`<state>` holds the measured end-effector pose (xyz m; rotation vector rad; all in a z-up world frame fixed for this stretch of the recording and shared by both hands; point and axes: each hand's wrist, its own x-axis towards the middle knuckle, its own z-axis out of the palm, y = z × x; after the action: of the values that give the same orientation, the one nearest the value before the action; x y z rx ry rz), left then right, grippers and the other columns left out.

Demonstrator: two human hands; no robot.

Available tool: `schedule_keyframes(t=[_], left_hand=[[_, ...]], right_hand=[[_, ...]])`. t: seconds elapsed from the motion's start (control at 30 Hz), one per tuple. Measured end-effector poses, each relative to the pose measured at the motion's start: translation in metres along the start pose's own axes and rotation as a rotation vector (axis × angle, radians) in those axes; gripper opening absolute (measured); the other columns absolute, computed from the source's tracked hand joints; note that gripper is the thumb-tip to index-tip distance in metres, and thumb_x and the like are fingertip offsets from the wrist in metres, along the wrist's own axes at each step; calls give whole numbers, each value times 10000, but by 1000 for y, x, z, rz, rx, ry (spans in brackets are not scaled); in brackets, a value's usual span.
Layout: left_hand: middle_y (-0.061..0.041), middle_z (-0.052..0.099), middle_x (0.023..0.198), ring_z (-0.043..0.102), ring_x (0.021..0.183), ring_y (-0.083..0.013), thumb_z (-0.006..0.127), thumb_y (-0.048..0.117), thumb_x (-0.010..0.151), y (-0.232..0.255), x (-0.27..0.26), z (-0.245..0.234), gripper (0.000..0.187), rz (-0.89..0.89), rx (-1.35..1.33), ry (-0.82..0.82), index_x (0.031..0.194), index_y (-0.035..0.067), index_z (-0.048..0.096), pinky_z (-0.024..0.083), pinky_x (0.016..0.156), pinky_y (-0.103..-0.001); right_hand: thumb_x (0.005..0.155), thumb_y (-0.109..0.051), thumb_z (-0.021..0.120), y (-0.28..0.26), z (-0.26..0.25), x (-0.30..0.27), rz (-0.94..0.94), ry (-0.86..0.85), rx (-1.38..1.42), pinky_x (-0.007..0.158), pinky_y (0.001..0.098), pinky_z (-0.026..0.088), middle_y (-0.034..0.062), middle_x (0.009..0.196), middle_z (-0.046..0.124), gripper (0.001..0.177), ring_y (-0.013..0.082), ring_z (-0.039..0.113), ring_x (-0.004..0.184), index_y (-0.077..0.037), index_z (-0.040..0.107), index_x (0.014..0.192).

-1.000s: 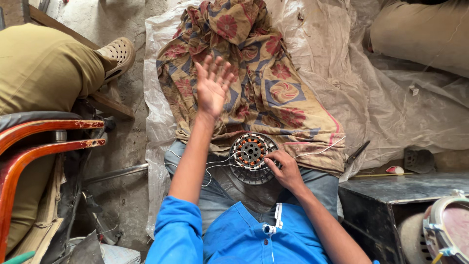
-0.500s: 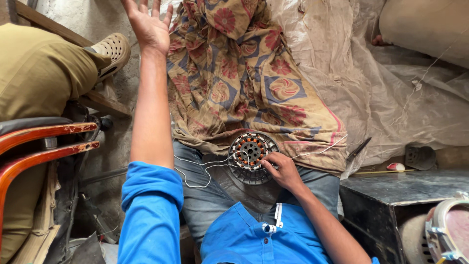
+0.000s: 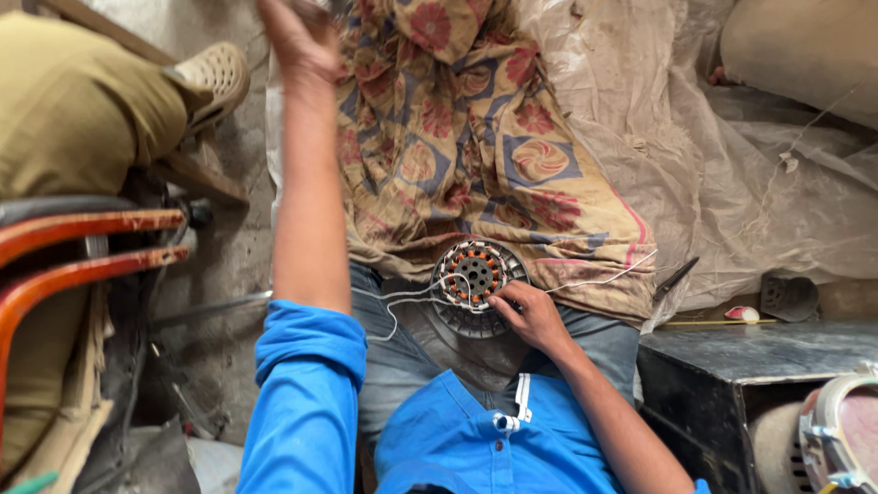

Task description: The person sits on the floor and winds white wire around the slots of a motor stator held on their lap. They repeatedly pull wire from a spool, thread it through the slots, and adjust the placement by hand.

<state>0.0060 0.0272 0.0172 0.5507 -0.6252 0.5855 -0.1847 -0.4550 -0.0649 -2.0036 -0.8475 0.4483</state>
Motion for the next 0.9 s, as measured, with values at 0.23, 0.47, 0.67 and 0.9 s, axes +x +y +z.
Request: schedule_keyframes(t=[0.23, 0.47, 0.67, 0.9], left_hand=[[-78, 678, 1315, 660, 1205, -216, 721, 295, 1008, 26, -150, 40, 588, -141, 508, 529, 1499, 74, 488, 552, 1071, -390], [-69, 666, 1311, 674, 1177, -216, 663, 197, 917, 217, -354, 62, 550, -152, 937, 1113, 1444, 89, 545, 601, 1004, -401], [-113, 649, 1306, 643, 1155, -209, 677, -24, 967, 239, -515, 109, 446, -258, 1087, 1391, 1403, 7, 591, 531, 1024, -340], [-103, 560, 1467, 575, 1285, -192, 625, -55, 986, 225, -563, 169, 458, -285, 1195, 1591, 1434, 11, 556, 455, 1074, -319]], right_hand=[[931, -212, 710, 2, 1, -3, 41, -1, -37, 712, 389, 527, 134, 871, 677, 180, 306, 677, 799, -36, 737, 956], [934, -185, 713, 3, 7, 2, -54, -34, -57, 742, 390, 537, 131, 906, 688, 149, 313, 687, 842, -40, 728, 964], [941, -193, 724, -8, 10, 3, -37, -79, -126, 727, 385, 534, 121, 893, 683, 159, 297, 686, 810, -37, 735, 970], [938, -199, 733, -14, 10, -1, 8, -110, -177, 723, 394, 527, 118, 897, 682, 161, 308, 690, 831, -40, 741, 961]])
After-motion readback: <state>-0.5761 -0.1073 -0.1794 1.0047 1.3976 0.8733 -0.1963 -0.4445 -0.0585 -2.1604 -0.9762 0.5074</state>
